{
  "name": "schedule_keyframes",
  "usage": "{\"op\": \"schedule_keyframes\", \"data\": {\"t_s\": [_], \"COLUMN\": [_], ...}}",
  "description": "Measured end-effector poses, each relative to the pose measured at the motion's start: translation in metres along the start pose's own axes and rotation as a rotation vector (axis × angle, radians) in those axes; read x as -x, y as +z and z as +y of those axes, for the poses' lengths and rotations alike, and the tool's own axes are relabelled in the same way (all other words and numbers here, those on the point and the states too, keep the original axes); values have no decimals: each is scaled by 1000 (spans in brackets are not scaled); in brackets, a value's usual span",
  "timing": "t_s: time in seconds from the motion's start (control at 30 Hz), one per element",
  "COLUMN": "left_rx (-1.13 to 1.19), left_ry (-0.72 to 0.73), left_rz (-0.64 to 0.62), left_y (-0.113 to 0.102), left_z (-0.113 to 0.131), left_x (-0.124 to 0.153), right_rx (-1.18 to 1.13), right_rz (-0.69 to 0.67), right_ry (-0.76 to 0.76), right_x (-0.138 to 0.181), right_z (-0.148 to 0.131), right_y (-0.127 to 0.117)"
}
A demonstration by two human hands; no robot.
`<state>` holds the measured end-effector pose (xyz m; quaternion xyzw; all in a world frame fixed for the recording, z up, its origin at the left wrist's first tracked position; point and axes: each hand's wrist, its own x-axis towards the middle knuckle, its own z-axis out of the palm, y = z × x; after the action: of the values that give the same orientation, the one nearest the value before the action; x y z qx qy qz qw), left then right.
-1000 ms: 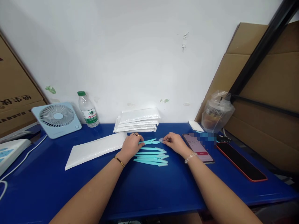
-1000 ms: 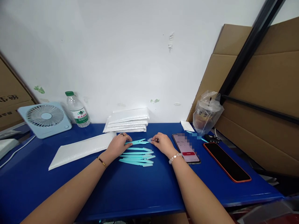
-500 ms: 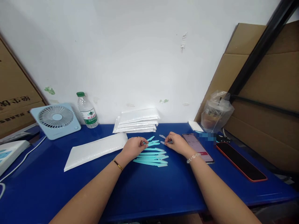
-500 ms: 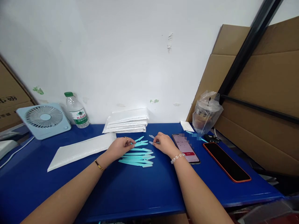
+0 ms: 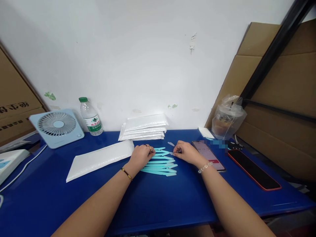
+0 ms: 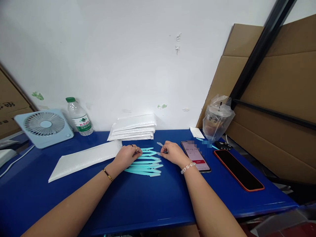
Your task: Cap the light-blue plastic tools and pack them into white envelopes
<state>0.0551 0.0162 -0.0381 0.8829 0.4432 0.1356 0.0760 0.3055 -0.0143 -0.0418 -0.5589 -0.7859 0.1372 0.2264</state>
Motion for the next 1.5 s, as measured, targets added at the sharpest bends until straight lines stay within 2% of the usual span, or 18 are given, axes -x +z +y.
{"op": "schedule_keyframes", "data": {"t_s": [0.33, 0.63, 0.8, 1.07, 1.2, 1.5], "left_rx": [44, 82, 107, 129, 153, 154], "left_ry": [9, 2, 8, 1, 8, 4], "left_rz": [-1, 3, 5, -6, 4, -16], "left_y": [2, 4, 6, 6, 7, 9], "left_z": [-3, -5, -6, -6, -6, -7], "left_x": [0, -1, -1, -1, -1, -3], "right_rx": [11, 14, -41, -59, -70, -180], "right_rz": [-11, 36, -25, -20, 2, 6], "right_ry": [-32, -22, -19, -17, 3, -104], "right_x": [0, -2, -2, 2, 0, -6], "right_z": [1, 3, 3, 3, 5, -9], "right_y": [-4, -4, -7, -9, -4, 17]}}
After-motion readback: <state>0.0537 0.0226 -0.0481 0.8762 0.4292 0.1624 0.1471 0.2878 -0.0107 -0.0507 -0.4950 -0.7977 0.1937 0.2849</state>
